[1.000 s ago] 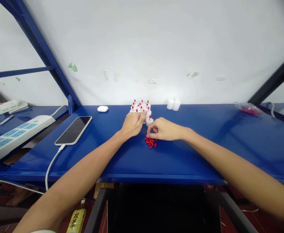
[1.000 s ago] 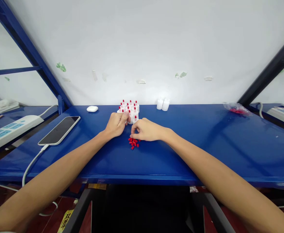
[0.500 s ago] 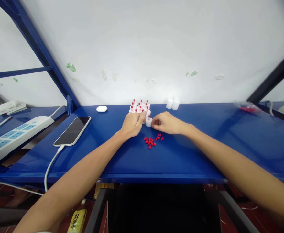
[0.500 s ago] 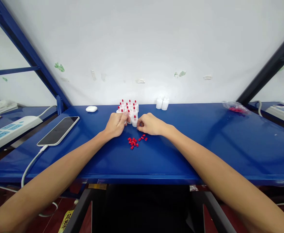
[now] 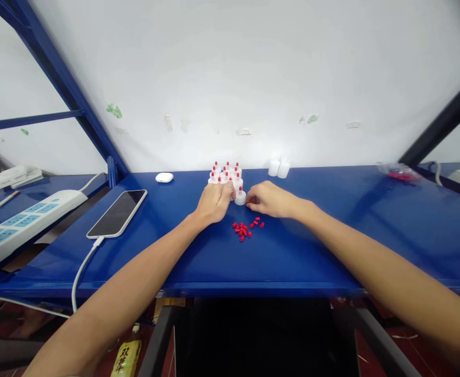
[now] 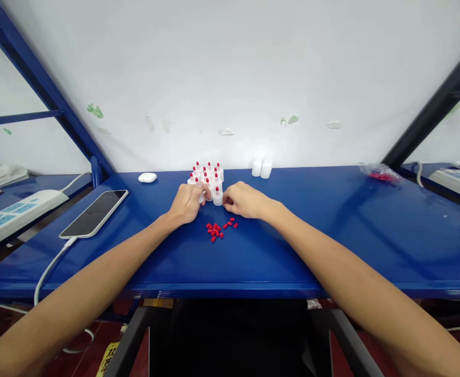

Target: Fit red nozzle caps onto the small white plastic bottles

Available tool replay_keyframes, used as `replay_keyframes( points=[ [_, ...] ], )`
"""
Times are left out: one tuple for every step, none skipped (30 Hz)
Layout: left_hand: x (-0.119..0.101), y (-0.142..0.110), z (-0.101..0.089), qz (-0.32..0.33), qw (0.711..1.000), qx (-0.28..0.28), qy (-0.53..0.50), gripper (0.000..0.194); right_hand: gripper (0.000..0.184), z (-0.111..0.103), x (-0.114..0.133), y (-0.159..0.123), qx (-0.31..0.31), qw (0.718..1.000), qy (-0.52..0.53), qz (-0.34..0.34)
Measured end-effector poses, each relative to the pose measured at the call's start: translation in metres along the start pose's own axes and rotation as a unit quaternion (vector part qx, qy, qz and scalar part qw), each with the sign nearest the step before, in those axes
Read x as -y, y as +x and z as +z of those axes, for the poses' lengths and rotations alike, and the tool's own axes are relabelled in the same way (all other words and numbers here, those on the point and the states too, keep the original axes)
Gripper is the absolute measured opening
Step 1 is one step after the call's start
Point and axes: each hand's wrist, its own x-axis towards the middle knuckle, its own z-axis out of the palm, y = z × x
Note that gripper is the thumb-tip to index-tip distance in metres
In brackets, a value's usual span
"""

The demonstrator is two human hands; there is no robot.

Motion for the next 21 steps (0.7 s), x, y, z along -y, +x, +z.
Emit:
replay_keyframes(
  points=[
    [0.001,0.000,0.000,0.003,1.000,0.003,-0.011,0.066,0.015,0.002,0.003,0.001,-0.042,0.999,0.033,-0.002],
    [0.001,-0.001,0.000,0.006,1.000,0.004,-0.023,0.063,0.012,0.004,0.008,0.002,-0.096,0.992,0.080,-0.001],
    [0.002,-0.001,0.000,0.008,0.999,0.002,-0.035,0.059,0.010,0.006,0.012,0.003,-0.153,0.979,0.137,0.001],
    [0.002,-0.002,0.001,0.010,0.999,-0.001,-0.047,0.055,0.009,0.008,0.017,0.004,-0.203,0.959,0.199,0.004],
    [0.002,-0.002,0.001,0.011,0.998,-0.006,-0.060,0.050,0.010,0.009,0.021,0.005,-0.236,0.937,0.258,0.010],
    [0.002,-0.002,0.001,0.011,0.997,-0.010,-0.072,0.046,0.012,0.011,0.025,0.005,-0.253,0.917,0.309,0.016],
    [0.001,-0.003,0.001,0.011,0.997,-0.012,-0.081,0.043,0.015,0.012,0.029,0.006,-0.255,0.901,0.349,0.023],
    [0.000,-0.003,0.001,0.011,0.996,-0.012,-0.087,0.041,0.017,0.013,0.031,0.006,-0.249,0.891,0.379,0.027],
    [0.000,-0.003,0.002,0.013,0.996,-0.012,-0.090,0.039,0.018,0.014,0.033,0.007,-0.241,0.884,0.400,0.030],
    [-0.001,-0.004,0.002,0.017,0.996,-0.013,-0.092,0.038,0.019,0.015,0.034,0.007,-0.232,0.879,0.415,0.030],
    [-0.001,-0.004,0.002,0.023,0.995,-0.016,-0.094,0.038,0.019,0.016,0.035,0.007,-0.224,0.876,0.426,0.030],
    [-0.002,-0.004,0.002,0.032,0.994,-0.020,-0.098,0.037,0.019,0.016,0.035,0.007,-0.218,0.874,0.433,0.028],
    [-0.002,-0.005,0.003,0.041,0.993,-0.024,-0.104,0.036,0.019,0.017,0.036,0.007,-0.214,0.873,0.438,0.026],
    [-0.002,-0.005,0.003,0.048,0.992,-0.027,-0.112,0.035,0.019,0.017,0.036,0.007,-0.210,0.871,0.443,0.022],
    [-0.003,-0.005,0.003,0.052,0.991,-0.029,-0.119,0.034,0.019,0.017,0.036,0.007,-0.206,0.869,0.449,0.018],
    [-0.003,-0.005,0.003,0.053,0.990,-0.031,-0.127,0.033,0.019,0.018,0.036,0.008,-0.201,0.866,0.457,0.013],
    [-0.003,-0.005,0.003,0.053,0.989,-0.033,-0.135,0.033,0.019,0.018,0.037,0.008,-0.196,0.862,0.467,0.009],
    [-0.003,-0.005,0.004,0.053,0.987,-0.036,-0.144,0.032,0.020,0.019,0.037,0.008,-0.192,0.858,0.477,0.005],
    [-0.003,-0.005,0.004,0.053,0.986,-0.038,-0.156,0.032,0.021,0.020,0.038,0.009,-0.189,0.853,0.487,0.002],
    [-0.003,-0.005,0.004,0.053,0.984,-0.040,-0.168,0.032,0.022,0.021,0.039,0.009,-0.188,0.848,0.496,0.000],
    [-0.003,-0.005,0.004,0.053,0.981,-0.039,-0.180,0.032,0.022,0.022,0.039,0.009,-0.189,0.843,0.503,-0.001]
  ],
)
